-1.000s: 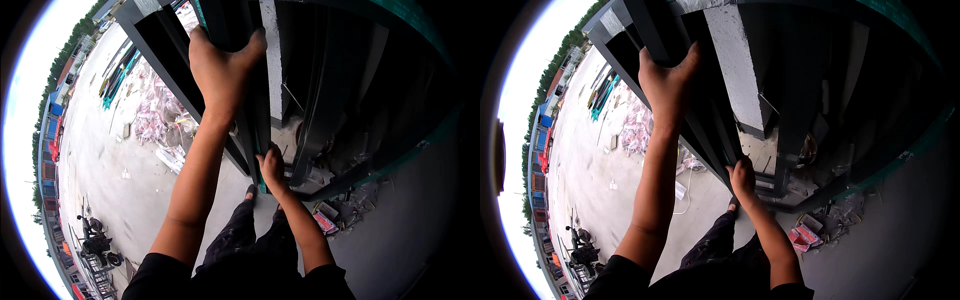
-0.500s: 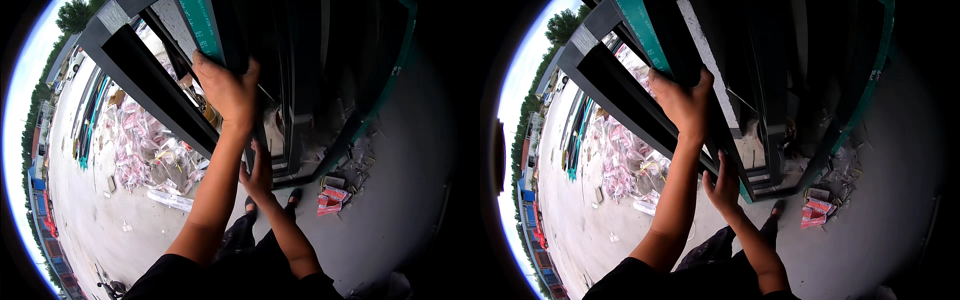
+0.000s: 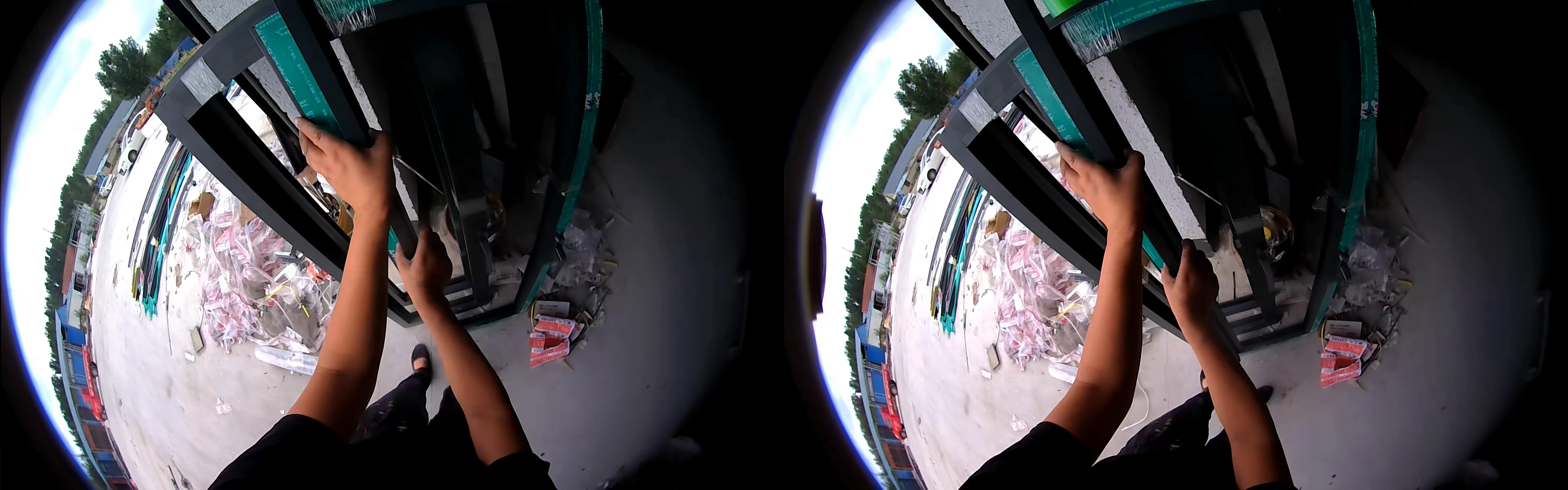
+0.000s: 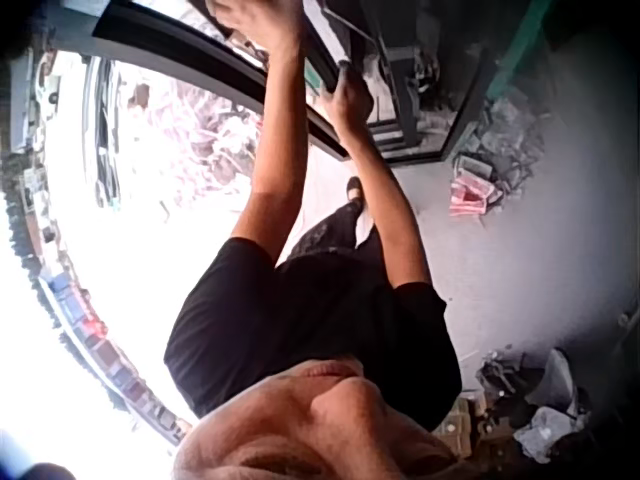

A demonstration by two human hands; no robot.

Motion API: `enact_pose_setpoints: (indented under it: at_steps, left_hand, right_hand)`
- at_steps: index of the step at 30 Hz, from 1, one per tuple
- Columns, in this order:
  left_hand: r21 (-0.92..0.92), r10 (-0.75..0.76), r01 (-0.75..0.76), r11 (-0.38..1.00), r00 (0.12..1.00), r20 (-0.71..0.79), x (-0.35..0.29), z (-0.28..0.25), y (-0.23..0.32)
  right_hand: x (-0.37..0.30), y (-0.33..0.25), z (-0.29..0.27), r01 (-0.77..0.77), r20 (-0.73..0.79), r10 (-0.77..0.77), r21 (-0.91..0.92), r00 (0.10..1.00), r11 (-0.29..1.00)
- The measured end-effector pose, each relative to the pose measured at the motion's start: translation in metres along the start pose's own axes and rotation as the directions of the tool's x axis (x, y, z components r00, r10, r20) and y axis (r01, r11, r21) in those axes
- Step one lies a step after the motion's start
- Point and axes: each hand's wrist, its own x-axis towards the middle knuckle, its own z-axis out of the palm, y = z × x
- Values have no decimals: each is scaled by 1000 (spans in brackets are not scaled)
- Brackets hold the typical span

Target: The person operates a cutting machine to process strips and then fits them into a metal frame by hand.

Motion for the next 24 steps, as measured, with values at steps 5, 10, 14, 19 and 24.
enact_pose_setpoints:
  at_steps: [5, 10, 14, 19, 24]
  left_hand:
    - [-636, -214, 431, 640, 895, 391, 2, -20, -6]
    - [-410, -159, 279, 869, 940, 303, -19, -15, -25]
    - [-58, -116, 127, 990, 978, 175, -74, 14, -46]
    - [70, -335, 327, 942, 922, 193, -100, 25, -51]
    - [-11, -161, 164, 986, 977, 138, -102, 33, -58]
  right_hand:
    - [-24, 47, -40, -100, 197, 110, -62, 974, 993]
    - [-75, 127, -94, -80, 23, 81, -42, 996, 996]
    - [-91, 202, -143, -369, -78, 384, 158, 920, 916]
    - [-134, 298, -175, -421, -51, 439, 202, 897, 884]
    - [-243, 362, -164, -572, 213, 589, -139, 780, 808]
